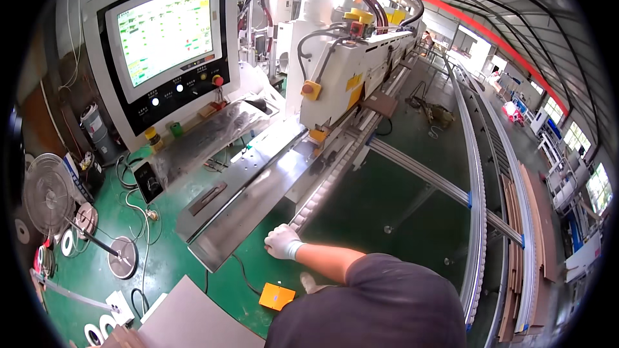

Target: The person takes wood panels from a stack, places them into an automated machine, and then puts them back onto the stack.

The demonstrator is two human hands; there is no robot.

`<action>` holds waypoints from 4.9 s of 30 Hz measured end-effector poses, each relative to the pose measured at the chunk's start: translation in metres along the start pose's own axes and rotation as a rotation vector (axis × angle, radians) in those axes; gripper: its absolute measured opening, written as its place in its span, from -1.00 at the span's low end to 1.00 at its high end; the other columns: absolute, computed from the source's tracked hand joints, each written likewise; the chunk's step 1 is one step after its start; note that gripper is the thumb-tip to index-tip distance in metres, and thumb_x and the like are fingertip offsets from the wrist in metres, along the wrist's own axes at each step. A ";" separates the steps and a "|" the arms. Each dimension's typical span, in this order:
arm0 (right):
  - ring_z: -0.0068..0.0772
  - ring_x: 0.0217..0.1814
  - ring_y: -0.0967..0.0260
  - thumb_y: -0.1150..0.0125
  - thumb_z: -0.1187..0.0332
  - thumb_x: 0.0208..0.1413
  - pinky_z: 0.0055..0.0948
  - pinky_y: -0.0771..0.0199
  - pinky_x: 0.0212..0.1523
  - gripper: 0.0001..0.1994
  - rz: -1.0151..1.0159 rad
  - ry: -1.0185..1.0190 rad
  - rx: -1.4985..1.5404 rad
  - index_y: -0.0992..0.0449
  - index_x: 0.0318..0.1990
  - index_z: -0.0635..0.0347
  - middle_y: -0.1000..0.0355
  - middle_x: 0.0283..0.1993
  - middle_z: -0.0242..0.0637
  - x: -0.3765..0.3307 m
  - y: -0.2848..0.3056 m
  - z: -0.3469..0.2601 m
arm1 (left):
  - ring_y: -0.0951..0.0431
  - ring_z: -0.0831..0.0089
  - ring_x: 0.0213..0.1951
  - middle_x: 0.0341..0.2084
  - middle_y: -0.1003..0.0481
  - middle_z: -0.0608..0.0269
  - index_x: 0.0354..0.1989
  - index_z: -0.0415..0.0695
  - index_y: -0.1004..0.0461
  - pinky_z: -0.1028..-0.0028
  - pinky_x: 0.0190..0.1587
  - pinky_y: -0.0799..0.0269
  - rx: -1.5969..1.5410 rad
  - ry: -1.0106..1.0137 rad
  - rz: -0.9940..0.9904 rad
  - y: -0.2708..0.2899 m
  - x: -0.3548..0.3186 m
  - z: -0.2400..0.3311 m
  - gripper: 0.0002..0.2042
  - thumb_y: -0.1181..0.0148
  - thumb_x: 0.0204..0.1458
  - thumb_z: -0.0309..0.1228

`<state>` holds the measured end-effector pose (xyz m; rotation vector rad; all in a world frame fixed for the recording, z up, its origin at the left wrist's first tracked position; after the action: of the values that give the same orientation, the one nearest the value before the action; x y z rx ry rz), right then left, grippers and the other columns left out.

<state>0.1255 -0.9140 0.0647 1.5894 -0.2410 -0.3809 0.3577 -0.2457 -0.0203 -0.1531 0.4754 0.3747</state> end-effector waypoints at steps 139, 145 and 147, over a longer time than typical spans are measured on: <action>0.16 0.59 0.00 -0.12 -0.03 0.33 0.00 -0.06 0.50 -0.49 0.396 -0.663 0.223 -0.49 0.27 0.09 0.05 0.61 0.06 0.004 -0.066 0.220 | -0.50 0.36 -0.47 -0.42 -0.51 0.17 -0.24 -0.26 -0.52 0.27 -0.56 -0.38 -0.003 0.076 0.661 0.279 0.050 -0.027 -0.71 -0.22 0.19 -0.22; 0.11 0.58 -0.05 -0.11 0.00 0.35 -0.02 -0.13 0.47 -0.50 0.372 -0.694 0.234 -0.46 0.29 0.09 0.06 0.62 0.04 0.000 -0.066 0.218 | -0.54 0.51 -0.48 -0.51 -0.52 0.34 -0.36 -0.10 -0.53 0.56 -0.52 -0.49 -0.237 0.083 0.303 0.209 0.005 -0.063 -0.67 -0.25 0.28 -0.09; 0.14 0.55 -0.10 -0.12 0.02 0.34 -0.03 -0.21 0.44 -0.51 0.379 -0.698 0.293 -0.47 0.29 0.10 0.05 0.62 0.04 -0.006 -0.064 0.218 | -0.53 0.48 -0.50 -0.56 -0.51 0.31 -0.42 -0.07 -0.51 0.51 -0.48 -0.52 -0.346 0.053 0.168 0.165 -0.026 -0.085 -0.70 -0.25 0.29 -0.14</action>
<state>0.0314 -1.1094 -0.0034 1.5979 -1.1583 -0.6114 0.2369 -0.1215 -0.0922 -0.4616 0.4745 0.6184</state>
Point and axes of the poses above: each hand's wrist, its own x-axis towards the middle knuckle, its own y-axis out of the back of the hand, z = x × y, the point moved 10 cm from there along x, towards the middle knuckle
